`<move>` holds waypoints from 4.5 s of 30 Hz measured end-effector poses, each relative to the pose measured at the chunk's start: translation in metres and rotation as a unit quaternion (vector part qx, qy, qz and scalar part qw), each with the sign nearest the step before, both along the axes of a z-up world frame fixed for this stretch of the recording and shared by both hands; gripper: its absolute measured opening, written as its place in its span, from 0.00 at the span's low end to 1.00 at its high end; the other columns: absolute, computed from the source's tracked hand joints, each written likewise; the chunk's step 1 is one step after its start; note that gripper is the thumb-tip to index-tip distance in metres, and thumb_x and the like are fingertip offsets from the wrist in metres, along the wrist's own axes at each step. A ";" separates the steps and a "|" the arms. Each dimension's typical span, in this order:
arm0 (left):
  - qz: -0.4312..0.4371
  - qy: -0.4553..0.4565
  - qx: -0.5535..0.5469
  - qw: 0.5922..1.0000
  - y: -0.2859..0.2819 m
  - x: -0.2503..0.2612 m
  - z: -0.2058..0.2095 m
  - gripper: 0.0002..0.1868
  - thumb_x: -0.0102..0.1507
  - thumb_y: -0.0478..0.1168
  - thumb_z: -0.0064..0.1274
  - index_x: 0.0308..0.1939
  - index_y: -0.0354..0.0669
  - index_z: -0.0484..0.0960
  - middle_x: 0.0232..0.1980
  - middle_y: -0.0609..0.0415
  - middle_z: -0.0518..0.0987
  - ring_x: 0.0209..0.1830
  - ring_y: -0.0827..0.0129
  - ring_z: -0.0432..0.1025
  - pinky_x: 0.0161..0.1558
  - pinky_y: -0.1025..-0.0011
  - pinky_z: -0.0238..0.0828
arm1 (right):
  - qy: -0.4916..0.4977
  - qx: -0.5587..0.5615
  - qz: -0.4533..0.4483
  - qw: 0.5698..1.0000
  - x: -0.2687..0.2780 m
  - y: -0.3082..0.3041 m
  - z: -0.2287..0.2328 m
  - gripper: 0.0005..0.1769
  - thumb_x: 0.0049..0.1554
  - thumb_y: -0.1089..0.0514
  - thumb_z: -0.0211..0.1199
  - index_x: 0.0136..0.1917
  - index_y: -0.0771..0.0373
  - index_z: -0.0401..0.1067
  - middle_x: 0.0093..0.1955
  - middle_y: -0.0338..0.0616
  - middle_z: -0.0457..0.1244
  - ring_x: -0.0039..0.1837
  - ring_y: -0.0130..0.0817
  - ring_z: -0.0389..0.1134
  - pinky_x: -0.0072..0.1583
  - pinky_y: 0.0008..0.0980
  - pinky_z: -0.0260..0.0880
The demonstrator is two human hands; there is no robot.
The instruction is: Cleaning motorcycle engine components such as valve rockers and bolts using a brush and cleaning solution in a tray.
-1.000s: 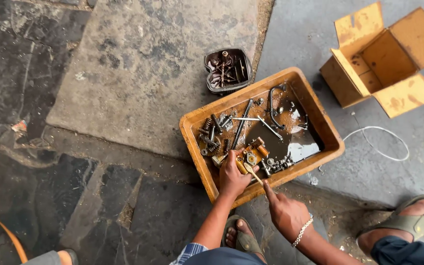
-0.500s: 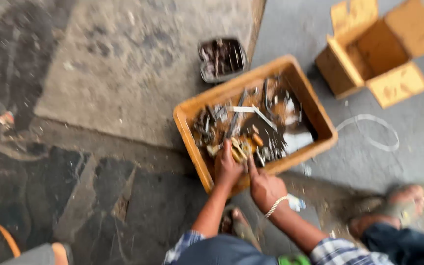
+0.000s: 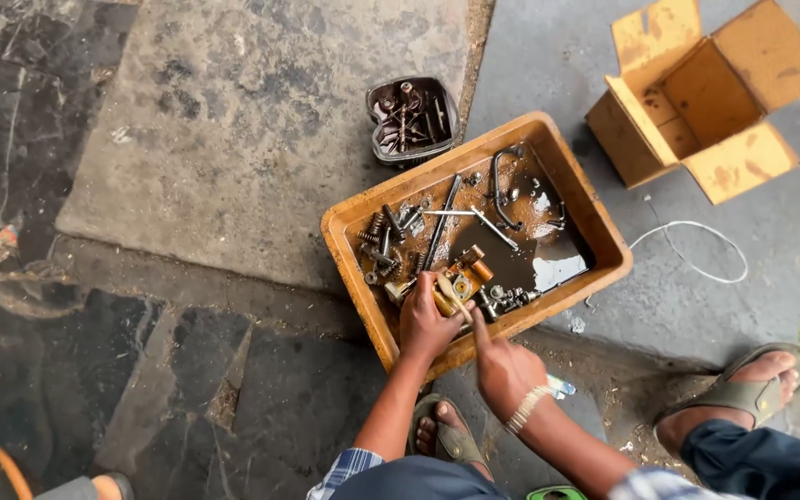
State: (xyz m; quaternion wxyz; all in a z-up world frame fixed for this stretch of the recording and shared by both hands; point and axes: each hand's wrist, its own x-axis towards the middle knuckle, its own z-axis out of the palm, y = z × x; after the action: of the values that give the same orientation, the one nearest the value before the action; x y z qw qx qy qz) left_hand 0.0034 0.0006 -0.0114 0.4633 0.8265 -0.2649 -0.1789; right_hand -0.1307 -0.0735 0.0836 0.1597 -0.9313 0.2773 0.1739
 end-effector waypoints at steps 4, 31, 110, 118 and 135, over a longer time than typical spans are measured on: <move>-0.006 0.003 -0.007 1.000 -0.004 0.003 0.007 0.40 0.51 0.57 0.72 0.55 0.42 0.67 0.53 0.41 0.81 0.53 0.47 0.78 0.53 0.52 0.75 | -0.026 -0.014 0.074 0.997 -0.061 -0.046 -0.023 0.39 0.54 0.64 0.49 0.79 0.61 0.49 0.42 0.57 0.68 0.41 0.53 0.72 0.43 0.49 0.74; -0.011 -0.050 -0.021 0.998 -0.002 -0.003 0.030 0.46 0.55 0.66 0.64 0.63 0.38 0.67 0.59 0.36 0.77 0.60 0.44 0.73 0.57 0.52 0.72 | -0.016 0.078 0.014 0.997 -0.013 -0.118 0.012 0.19 0.62 0.48 0.54 0.61 0.54 0.76 0.37 0.57 0.70 0.39 0.52 0.72 0.45 0.48 0.72; -0.017 -0.032 0.075 0.997 -0.011 0.002 0.035 0.48 0.52 0.58 0.71 0.66 0.39 0.64 0.71 0.36 0.69 0.69 0.44 0.64 0.62 0.52 0.65 | -0.065 -0.059 0.033 0.996 -0.035 -0.123 -0.011 0.30 0.57 0.53 0.54 0.72 0.33 0.63 0.43 0.44 0.70 0.40 0.47 0.72 0.40 0.48 0.72; -0.092 -0.153 0.155 0.972 -0.065 0.015 0.049 0.62 0.48 0.64 0.71 0.73 0.33 0.56 0.70 0.32 0.67 0.67 0.46 0.67 0.61 0.56 0.71 | 0.052 -0.132 -0.020 0.990 -0.033 -0.220 -0.034 0.17 0.60 0.54 0.53 0.58 0.46 0.77 0.48 0.51 0.72 0.50 0.51 0.74 0.51 0.48 0.75; -0.017 -0.099 -0.107 0.989 -0.026 0.015 0.017 0.34 0.47 0.42 0.75 0.50 0.47 0.69 0.63 0.44 0.79 0.62 0.51 0.75 0.63 0.56 0.71 | 0.049 -0.064 0.071 0.994 -0.019 -0.182 -0.035 0.14 0.58 0.55 0.54 0.51 0.47 0.80 0.46 0.48 0.72 0.50 0.49 0.75 0.52 0.47 0.75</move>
State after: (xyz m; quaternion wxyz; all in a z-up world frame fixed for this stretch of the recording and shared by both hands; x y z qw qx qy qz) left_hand 0.0183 -0.0252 0.0060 0.5177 0.7809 -0.3414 -0.0750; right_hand -0.1500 -0.2552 0.0491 0.0736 -0.9472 0.2288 0.2121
